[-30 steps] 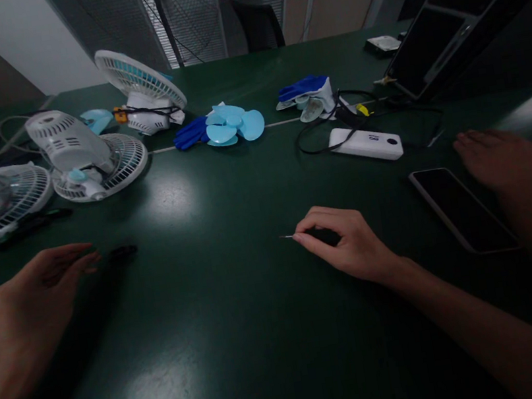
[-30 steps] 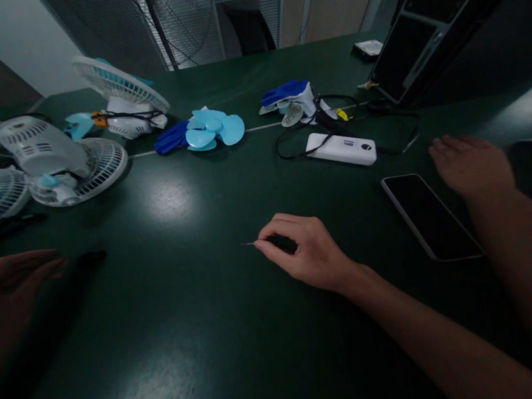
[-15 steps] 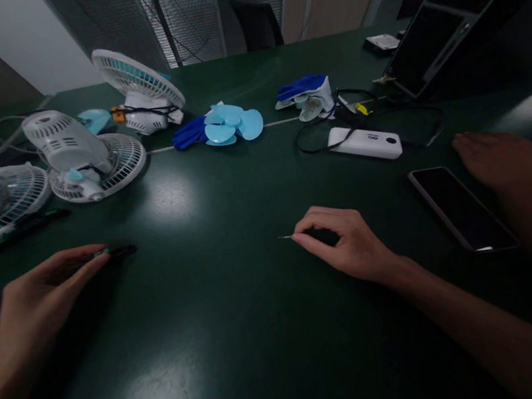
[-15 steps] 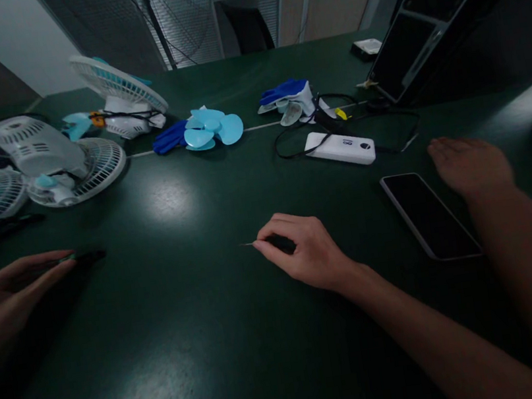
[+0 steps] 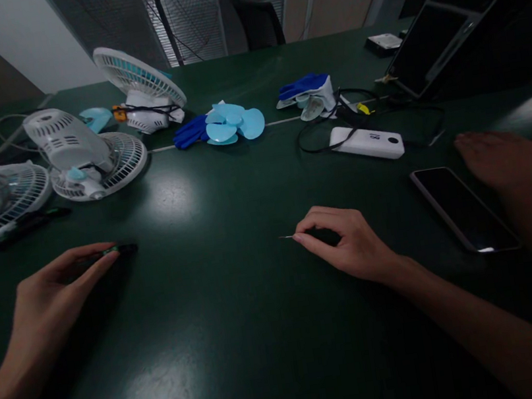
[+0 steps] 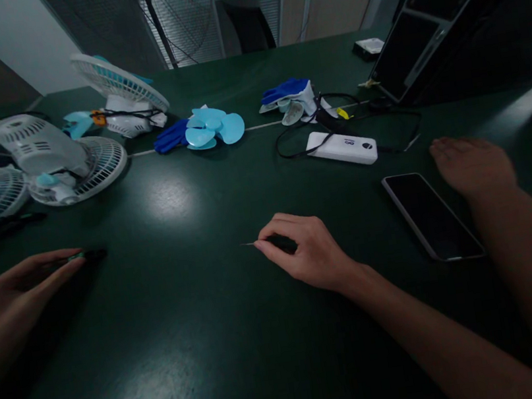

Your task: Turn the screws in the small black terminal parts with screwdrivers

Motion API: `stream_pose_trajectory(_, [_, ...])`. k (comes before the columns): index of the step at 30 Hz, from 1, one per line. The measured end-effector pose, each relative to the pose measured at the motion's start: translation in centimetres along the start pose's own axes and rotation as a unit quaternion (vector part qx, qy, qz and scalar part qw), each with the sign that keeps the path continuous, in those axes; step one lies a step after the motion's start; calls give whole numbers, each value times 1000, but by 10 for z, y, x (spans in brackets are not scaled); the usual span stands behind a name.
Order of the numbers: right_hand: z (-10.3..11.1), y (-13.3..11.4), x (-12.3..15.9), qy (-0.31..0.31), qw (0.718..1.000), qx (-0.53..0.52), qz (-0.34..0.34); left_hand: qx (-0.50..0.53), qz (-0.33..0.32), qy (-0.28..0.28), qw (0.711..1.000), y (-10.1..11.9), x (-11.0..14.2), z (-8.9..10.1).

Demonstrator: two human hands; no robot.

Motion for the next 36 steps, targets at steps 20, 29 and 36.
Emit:
stream_pose_trajectory(20, [-1,0,0,-3,1000,9,6,-6,27,-5,1000,11,9,-5])
stream_pose_trajectory(29, [-1,1,1,-2,1000,6,6,-4,25,-16,1000,11,10,-7])
stream_pose_trajectory(36, [-1,0,0,-2,1000,8,8,-4,11,-24,1000,22,17,-6])
Point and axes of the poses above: each hand's wrist, its own x-axis away from the middle knuckle, its own z-axis out of the back of the hand, y = z × x, the point moved 9 cm from there along -x, towards the middle knuckle, and after that the axes turned 12 degrees about y, right-handed, at the moved point
